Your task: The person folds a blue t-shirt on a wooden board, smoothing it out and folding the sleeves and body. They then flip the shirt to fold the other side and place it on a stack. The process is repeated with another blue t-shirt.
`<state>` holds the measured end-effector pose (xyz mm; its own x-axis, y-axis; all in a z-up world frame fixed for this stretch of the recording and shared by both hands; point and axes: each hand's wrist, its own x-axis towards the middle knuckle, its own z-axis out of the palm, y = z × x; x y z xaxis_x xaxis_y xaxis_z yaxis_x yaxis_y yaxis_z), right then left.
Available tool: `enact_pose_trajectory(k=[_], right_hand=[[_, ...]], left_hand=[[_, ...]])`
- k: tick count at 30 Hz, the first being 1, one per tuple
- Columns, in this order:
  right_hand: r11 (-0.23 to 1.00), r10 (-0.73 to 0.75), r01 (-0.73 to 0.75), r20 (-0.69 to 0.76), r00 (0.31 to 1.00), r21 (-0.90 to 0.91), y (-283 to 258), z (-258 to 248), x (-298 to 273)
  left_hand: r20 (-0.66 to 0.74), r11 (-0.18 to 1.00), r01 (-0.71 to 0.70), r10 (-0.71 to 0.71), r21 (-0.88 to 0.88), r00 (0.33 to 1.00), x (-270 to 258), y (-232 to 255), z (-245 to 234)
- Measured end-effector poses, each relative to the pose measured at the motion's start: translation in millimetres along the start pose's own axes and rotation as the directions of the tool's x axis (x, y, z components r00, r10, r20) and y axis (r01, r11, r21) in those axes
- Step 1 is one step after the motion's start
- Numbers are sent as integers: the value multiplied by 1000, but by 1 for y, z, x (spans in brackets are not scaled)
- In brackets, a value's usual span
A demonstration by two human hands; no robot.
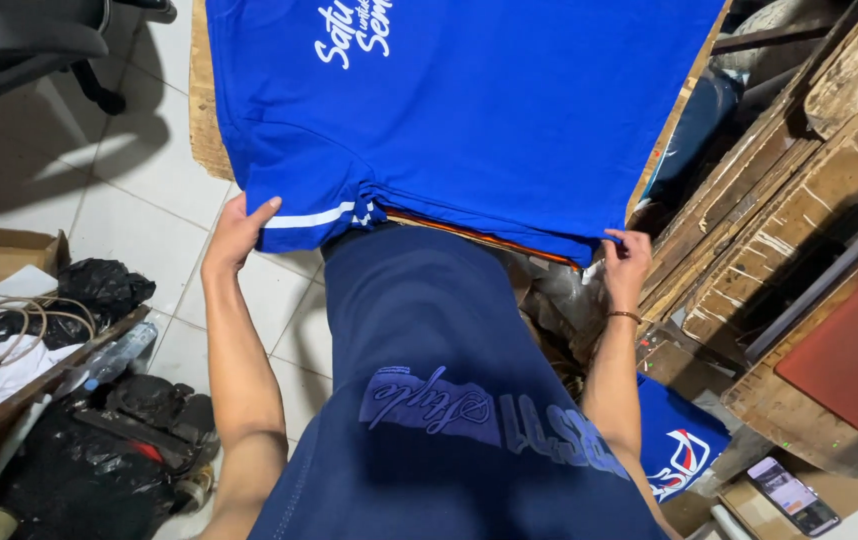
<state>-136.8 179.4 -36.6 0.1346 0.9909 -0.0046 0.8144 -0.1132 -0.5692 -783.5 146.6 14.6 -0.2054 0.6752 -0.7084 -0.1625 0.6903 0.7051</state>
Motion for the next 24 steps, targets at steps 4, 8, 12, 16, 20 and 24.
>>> enact_pose_trajectory(k=[4, 8, 12, 16, 20, 24], right_hand=[[995, -97, 97, 13, 995, -5, -23, -24, 23], [995, -66, 55, 141, 988, 85, -48, -45, 55], [991, 97, -118, 255, 962, 70, -43, -49, 96], [984, 137, -165, 319, 938, 61, -44, -46, 146], [976, 200, -217, 398, 895, -4, -29, -27, 196], [937, 293, -343, 395, 871, 62, 12, 9, 215]], left_hand=[[-20, 999, -34, 33, -42, 999, -4, 40, 11], [-48, 994, -14, 9, -111, 999, 9, 81, 25], [-78, 991, 25, -36, -132, 996, 33, 138, 48], [-118, 994, 50, -62, -100, 991, 89, 169, 61], [-229, 988, 139, -152, -73, 961, 162, 185, 84], [-322, 908, 184, -314, -377, 893, 247, 168, 106]])
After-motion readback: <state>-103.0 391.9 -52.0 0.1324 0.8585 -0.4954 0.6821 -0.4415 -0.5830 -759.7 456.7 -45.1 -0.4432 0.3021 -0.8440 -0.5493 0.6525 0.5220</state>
